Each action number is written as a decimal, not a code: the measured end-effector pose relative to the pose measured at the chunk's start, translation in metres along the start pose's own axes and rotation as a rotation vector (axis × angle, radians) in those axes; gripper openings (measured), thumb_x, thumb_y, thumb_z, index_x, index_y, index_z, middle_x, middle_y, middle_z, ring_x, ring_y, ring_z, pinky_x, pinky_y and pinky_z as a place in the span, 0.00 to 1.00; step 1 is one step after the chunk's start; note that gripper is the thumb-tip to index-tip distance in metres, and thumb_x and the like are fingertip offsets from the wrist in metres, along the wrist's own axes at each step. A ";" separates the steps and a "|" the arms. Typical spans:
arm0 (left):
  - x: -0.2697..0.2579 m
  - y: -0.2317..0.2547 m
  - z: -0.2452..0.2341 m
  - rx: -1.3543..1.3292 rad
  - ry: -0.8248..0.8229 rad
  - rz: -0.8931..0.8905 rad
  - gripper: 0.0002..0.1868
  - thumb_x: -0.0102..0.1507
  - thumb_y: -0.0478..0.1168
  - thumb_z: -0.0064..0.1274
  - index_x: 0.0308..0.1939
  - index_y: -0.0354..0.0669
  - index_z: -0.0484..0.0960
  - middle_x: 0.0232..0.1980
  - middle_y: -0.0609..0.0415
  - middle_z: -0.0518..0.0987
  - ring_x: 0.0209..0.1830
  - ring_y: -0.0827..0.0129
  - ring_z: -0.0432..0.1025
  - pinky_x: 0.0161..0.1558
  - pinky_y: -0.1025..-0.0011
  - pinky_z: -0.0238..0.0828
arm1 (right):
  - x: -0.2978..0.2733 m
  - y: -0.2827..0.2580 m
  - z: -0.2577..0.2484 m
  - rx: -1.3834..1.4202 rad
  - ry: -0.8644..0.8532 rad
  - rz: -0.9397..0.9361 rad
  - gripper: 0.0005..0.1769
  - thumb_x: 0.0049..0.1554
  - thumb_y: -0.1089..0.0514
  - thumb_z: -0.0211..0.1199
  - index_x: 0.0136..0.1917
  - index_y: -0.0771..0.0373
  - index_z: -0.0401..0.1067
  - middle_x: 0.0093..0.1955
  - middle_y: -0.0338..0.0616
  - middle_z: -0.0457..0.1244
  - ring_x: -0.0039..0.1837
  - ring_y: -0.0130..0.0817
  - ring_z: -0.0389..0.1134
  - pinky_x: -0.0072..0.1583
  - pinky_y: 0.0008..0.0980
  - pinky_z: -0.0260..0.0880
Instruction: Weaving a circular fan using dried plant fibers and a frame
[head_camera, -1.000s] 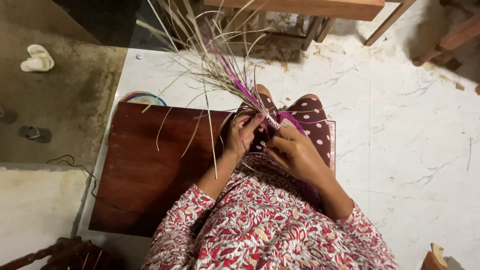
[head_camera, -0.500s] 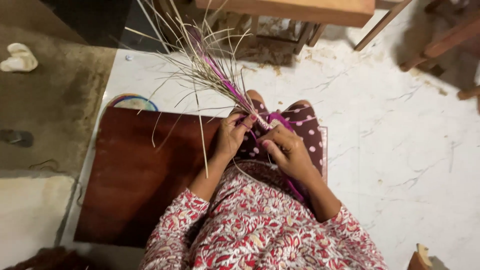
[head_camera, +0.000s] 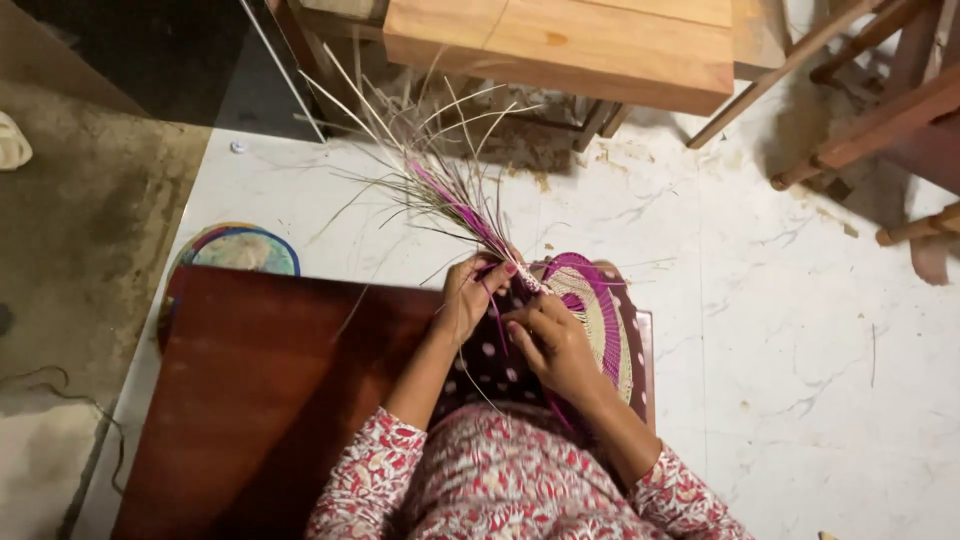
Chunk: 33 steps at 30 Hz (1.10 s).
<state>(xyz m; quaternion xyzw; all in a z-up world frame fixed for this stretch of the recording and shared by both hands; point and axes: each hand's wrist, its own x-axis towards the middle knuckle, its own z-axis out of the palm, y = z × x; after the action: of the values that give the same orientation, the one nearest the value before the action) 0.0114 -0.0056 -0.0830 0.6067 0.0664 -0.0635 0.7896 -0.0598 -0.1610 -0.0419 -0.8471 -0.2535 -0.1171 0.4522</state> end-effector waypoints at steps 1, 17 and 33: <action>0.009 -0.013 0.001 -0.001 0.002 0.002 0.16 0.59 0.49 0.69 0.30 0.41 0.83 0.25 0.54 0.79 0.30 0.73 0.74 0.39 0.75 0.76 | 0.004 0.002 0.005 0.000 -0.001 -0.002 0.06 0.62 0.57 0.62 0.49 0.58 0.78 0.39 0.48 0.62 0.43 0.50 0.68 0.46 0.43 0.71; 0.032 0.008 0.003 0.003 -0.277 0.081 0.17 0.63 0.46 0.60 0.50 0.40 0.87 0.40 0.58 0.84 0.41 0.75 0.73 0.44 0.79 0.71 | 0.023 -0.017 0.000 -0.035 0.050 -0.008 0.05 0.61 0.63 0.61 0.49 0.66 0.75 0.44 0.46 0.65 0.45 0.35 0.65 0.47 0.32 0.67; 0.008 0.090 0.049 0.211 -0.445 0.194 0.13 0.63 0.39 0.64 0.27 0.35 0.83 0.22 0.48 0.77 0.21 0.68 0.73 0.33 0.70 0.75 | 0.049 -0.027 -0.097 -0.274 0.099 0.231 0.04 0.59 0.58 0.65 0.45 0.61 0.75 0.37 0.54 0.64 0.41 0.56 0.68 0.45 0.50 0.69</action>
<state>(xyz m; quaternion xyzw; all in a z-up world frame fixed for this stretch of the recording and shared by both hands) 0.0369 -0.0301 0.0137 0.6603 -0.1742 -0.1261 0.7195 -0.0296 -0.2127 0.0524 -0.9173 -0.1136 -0.1396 0.3551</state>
